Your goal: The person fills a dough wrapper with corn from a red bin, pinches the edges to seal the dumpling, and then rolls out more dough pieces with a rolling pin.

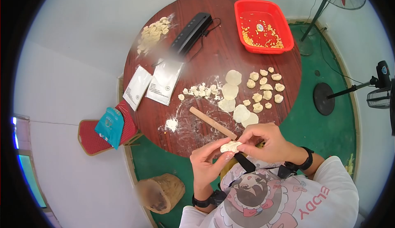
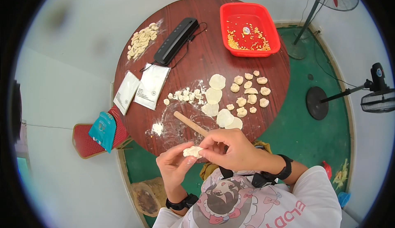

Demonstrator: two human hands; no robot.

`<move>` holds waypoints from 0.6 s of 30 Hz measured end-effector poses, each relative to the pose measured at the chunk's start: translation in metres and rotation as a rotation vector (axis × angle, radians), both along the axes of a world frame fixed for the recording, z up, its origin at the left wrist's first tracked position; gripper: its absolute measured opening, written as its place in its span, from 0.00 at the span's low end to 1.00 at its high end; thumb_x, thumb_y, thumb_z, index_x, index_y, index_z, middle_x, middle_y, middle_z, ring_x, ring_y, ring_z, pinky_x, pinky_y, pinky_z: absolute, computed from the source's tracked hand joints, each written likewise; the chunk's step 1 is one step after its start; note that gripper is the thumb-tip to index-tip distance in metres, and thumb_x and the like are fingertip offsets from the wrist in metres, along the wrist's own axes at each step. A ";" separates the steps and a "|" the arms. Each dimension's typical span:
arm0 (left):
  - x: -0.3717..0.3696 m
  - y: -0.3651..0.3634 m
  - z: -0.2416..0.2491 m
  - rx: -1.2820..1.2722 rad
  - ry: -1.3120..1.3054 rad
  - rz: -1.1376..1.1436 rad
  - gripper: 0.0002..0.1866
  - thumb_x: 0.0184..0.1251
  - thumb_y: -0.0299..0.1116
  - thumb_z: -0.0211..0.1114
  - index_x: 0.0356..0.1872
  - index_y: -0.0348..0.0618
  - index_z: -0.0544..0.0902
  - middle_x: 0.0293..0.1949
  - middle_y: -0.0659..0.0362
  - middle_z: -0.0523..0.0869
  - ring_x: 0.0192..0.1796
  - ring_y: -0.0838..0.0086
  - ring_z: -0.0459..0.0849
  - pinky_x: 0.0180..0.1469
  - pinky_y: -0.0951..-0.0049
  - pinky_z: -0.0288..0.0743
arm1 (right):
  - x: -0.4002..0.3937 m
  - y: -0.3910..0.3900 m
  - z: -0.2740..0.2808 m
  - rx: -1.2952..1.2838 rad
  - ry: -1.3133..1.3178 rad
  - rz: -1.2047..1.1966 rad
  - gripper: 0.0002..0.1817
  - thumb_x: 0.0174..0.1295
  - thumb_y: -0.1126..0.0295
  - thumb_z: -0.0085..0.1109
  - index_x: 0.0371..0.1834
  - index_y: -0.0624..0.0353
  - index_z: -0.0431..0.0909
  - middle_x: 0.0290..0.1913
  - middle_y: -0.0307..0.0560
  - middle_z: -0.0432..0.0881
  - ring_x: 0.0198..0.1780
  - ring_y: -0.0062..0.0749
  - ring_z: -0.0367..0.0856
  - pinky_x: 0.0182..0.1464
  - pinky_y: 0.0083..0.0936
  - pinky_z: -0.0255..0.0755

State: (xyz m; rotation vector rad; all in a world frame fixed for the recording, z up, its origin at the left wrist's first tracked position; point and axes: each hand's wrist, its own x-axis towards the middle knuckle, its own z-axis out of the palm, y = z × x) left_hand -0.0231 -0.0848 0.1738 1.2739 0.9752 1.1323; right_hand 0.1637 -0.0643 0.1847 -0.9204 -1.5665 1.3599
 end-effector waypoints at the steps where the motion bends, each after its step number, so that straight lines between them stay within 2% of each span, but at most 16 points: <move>1: 0.001 -0.001 0.000 -0.002 -0.001 0.000 0.18 0.50 0.15 0.64 0.45 0.28 0.77 0.41 0.49 0.82 0.43 0.71 0.81 0.46 0.74 0.77 | 0.001 -0.001 -0.001 -0.084 0.010 0.017 0.06 0.53 0.77 0.59 0.34 0.64 0.77 0.26 0.38 0.78 0.24 0.12 0.72 0.24 0.12 0.65; 2: 0.002 0.000 0.000 -0.013 -0.002 -0.008 0.17 0.50 0.15 0.64 0.45 0.28 0.77 0.41 0.49 0.82 0.43 0.71 0.81 0.46 0.75 0.77 | 0.002 -0.001 -0.001 -0.167 0.019 0.033 0.05 0.55 0.76 0.58 0.34 0.64 0.77 0.26 0.36 0.78 0.24 0.10 0.71 0.23 0.11 0.64; 6: 0.004 -0.002 0.001 -0.078 -0.041 -0.021 0.16 0.52 0.16 0.64 0.45 0.27 0.77 0.40 0.49 0.82 0.42 0.72 0.81 0.47 0.75 0.77 | 0.004 -0.001 -0.001 -0.238 0.064 0.053 0.05 0.56 0.75 0.58 0.34 0.65 0.77 0.27 0.37 0.78 0.25 0.09 0.71 0.23 0.09 0.65; 8: 0.003 -0.002 0.001 -0.096 -0.080 -0.025 0.16 0.52 0.16 0.63 0.45 0.26 0.76 0.40 0.49 0.81 0.42 0.71 0.81 0.47 0.74 0.76 | 0.006 0.000 0.006 -0.421 0.091 0.088 0.08 0.56 0.74 0.58 0.37 0.65 0.76 0.28 0.38 0.78 0.27 0.10 0.73 0.23 0.08 0.67; 12: 0.004 -0.003 0.002 -0.207 -0.229 -0.006 0.15 0.55 0.17 0.62 0.45 0.25 0.74 0.41 0.48 0.81 0.43 0.70 0.81 0.47 0.73 0.76 | 0.010 0.004 0.009 -0.447 0.167 0.160 0.11 0.56 0.73 0.59 0.41 0.66 0.75 0.29 0.39 0.78 0.29 0.12 0.75 0.22 0.08 0.70; 14: 0.004 -0.002 0.002 -0.238 -0.263 -0.017 0.15 0.56 0.17 0.61 0.46 0.25 0.74 0.41 0.47 0.81 0.43 0.69 0.81 0.47 0.72 0.77 | 0.011 0.005 0.009 -0.504 0.228 0.101 0.13 0.57 0.72 0.58 0.44 0.65 0.74 0.30 0.40 0.78 0.29 0.13 0.75 0.21 0.09 0.70; 18: 0.008 0.000 0.005 -0.260 -0.274 -0.077 0.15 0.56 0.17 0.61 0.45 0.24 0.74 0.40 0.47 0.81 0.43 0.69 0.81 0.47 0.72 0.77 | 0.007 0.004 0.008 -0.502 0.178 0.113 0.11 0.58 0.71 0.58 0.41 0.65 0.75 0.29 0.39 0.78 0.28 0.13 0.75 0.21 0.08 0.70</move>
